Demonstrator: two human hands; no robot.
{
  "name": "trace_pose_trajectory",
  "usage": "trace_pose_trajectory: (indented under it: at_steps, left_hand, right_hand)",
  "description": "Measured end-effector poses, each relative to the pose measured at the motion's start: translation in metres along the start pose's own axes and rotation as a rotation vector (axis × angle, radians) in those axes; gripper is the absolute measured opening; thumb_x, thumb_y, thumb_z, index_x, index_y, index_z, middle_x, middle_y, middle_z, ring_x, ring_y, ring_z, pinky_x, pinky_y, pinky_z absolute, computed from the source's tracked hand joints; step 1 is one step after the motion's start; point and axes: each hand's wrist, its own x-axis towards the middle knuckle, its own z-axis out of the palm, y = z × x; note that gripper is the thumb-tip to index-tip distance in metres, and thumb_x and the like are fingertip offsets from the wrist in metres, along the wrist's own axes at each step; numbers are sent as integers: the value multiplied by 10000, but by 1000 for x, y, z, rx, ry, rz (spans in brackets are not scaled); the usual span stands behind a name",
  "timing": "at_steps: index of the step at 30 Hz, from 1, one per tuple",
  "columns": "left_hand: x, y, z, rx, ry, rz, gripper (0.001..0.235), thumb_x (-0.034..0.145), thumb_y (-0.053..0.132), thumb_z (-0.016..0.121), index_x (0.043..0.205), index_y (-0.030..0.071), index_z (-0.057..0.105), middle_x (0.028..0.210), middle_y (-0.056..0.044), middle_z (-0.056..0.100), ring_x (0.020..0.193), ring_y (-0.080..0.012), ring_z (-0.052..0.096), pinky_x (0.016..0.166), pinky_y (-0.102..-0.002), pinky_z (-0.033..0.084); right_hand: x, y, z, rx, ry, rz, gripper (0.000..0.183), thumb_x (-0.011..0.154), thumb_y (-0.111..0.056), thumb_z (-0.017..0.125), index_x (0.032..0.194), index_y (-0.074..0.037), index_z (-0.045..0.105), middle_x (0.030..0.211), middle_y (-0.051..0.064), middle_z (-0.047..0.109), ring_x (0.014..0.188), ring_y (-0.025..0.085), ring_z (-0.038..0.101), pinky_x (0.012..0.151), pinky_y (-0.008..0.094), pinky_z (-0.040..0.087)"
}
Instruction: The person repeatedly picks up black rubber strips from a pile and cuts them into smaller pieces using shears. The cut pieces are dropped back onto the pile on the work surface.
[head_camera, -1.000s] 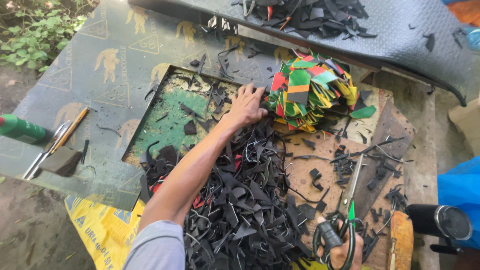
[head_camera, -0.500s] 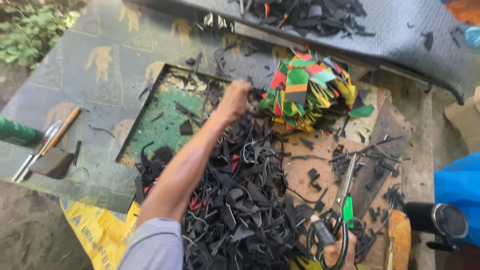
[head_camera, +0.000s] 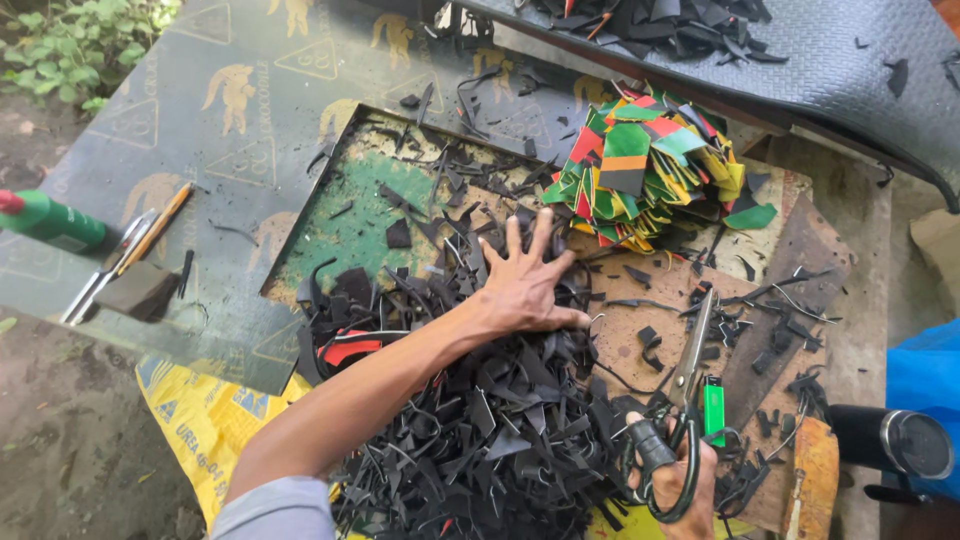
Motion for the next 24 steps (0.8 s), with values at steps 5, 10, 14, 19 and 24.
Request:
trace_pose_trajectory:
  at_steps: [5, 10, 14, 19, 24]
  left_hand:
    - [-7, -37, 13, -26, -43, -128, 778, 664, 368, 787, 1374, 151, 557, 1375, -320, 470, 1187, -519, 527, 920, -627, 496]
    - [-46, -66, -28, -347, 253, 23, 635, 677, 325, 851, 1178, 16, 611, 985, -254, 685, 925, -417, 680, 838, -473, 548]
    - [-87, -76, -64, -645, 199, -2, 755, 818, 362, 793, 1402, 6, 475, 1339, -253, 545, 1234, -382, 549, 1031, -469, 452]
    - [-153, -111, -115, -405, 463, -100, 731, 996, 356, 665, 1561, 16, 348, 1603, -247, 356, 1480, -372, 351, 1215, -467, 266]
    - [-203, -160, -88, -226, 356, -376, 570, 1013, 404, 649, 1362, -35, 552, 1325, -293, 575, 1267, -434, 530, 1074, -500, 409]
  right_hand:
    - [-12, 3, 0, -49, -27, -13, 243, 824, -161, 762, 781, 55, 660, 558, 97, 558, 381, 213, 547, 366, 337, 361]
    - [-19, -2, 1, -146, -7, -69, 278, 834, -160, 774, 738, 58, 632, 565, 105, 575, 401, 207, 548, 384, 342, 379]
    - [-27, 6, 4, -65, -103, -143, 270, 893, -184, 736, 770, 13, 599, 596, 70, 570, 417, 177, 532, 389, 317, 368]
    - [-36, 7, 2, 2, -165, -223, 230, 899, -183, 720, 788, -13, 613, 614, 57, 571, 411, 165, 534, 386, 296, 379]
    - [-34, 9, 0, 22, -166, -218, 220, 892, -163, 727, 806, -6, 599, 607, 60, 558, 410, 174, 542, 371, 294, 383]
